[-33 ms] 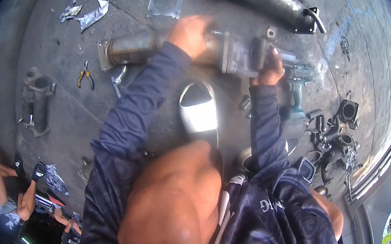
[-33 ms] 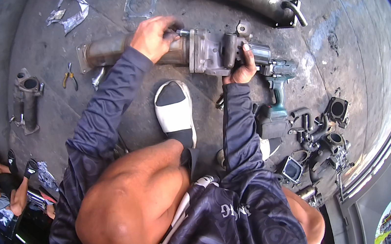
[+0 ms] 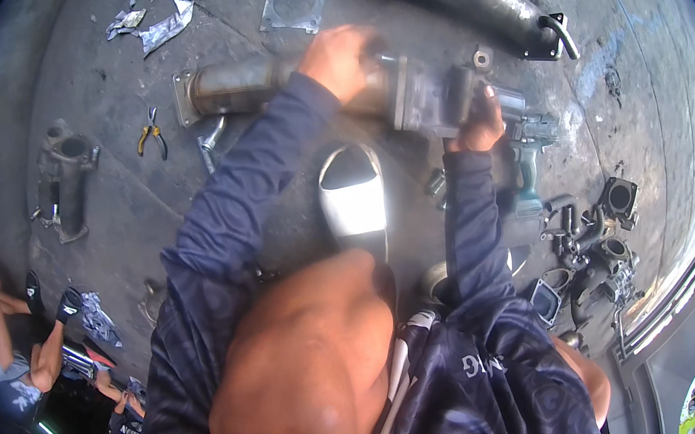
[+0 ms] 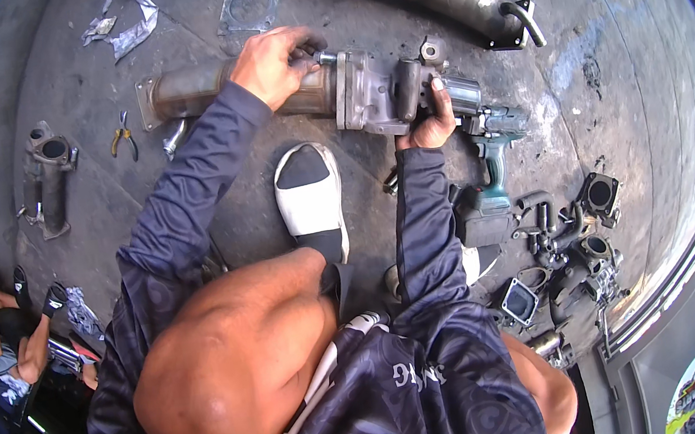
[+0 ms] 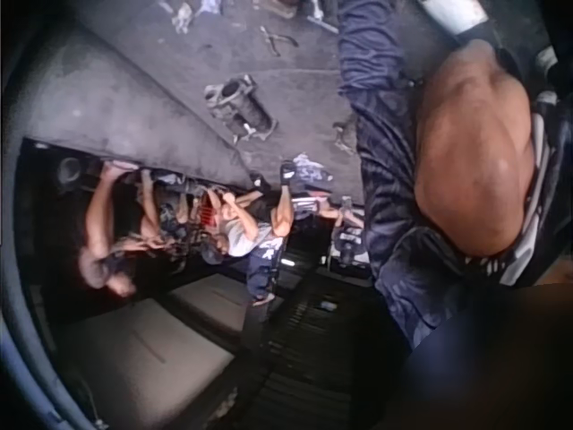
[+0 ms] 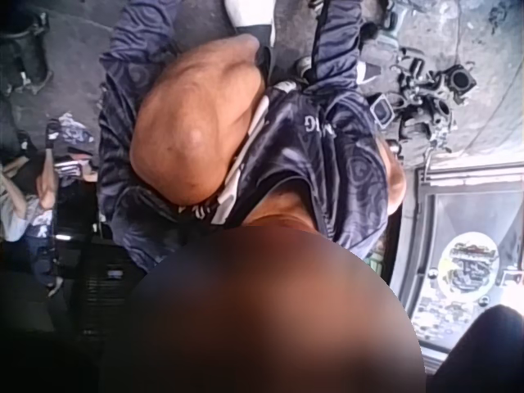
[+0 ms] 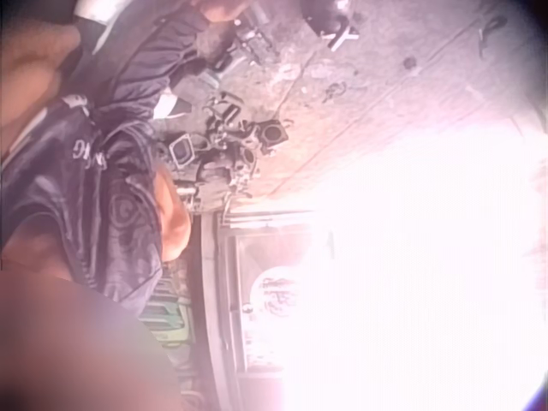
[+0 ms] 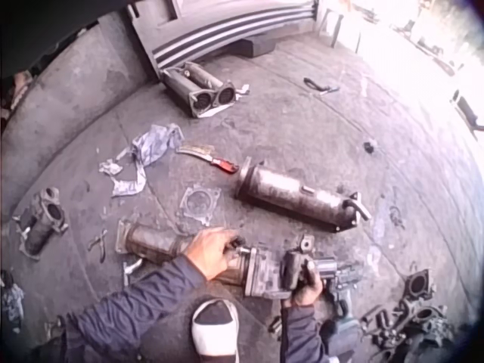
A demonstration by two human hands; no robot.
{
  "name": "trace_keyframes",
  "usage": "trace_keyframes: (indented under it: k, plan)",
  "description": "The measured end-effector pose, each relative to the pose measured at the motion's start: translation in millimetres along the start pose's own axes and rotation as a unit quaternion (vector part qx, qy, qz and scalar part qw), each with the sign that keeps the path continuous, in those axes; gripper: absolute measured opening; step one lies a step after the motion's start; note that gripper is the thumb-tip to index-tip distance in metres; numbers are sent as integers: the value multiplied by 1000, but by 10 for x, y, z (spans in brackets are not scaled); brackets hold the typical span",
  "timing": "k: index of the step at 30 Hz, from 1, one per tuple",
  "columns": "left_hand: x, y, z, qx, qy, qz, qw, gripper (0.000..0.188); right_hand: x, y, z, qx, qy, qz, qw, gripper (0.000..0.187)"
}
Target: Manually assembling or repairing components of an automotive exhaust manifold and pipes using tools on the floor.
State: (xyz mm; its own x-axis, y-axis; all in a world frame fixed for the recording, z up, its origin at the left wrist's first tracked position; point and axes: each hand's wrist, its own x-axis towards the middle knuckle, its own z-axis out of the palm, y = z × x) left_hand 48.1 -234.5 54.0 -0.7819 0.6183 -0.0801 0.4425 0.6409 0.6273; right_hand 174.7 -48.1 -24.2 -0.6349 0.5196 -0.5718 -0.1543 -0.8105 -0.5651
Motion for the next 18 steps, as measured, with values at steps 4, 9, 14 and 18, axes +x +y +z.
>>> trace_keyframes:
  k: [4,9,14,18]
  plan:
    - [14,-35,-12,-24,-46,-57,997,23,-13,1,27,8,-6,4,1000,26]
    - [117,1,-30,33,-100,-5,994,27,-7,-7,37,30,-23,26,999,28]
    - [120,103,-45,88,-65,10,994,30,2,6,18,53,-25,32,998,30]
    - [134,96,-96,15,-88,-59,994,29,-14,11,42,33,-21,17,999,30]
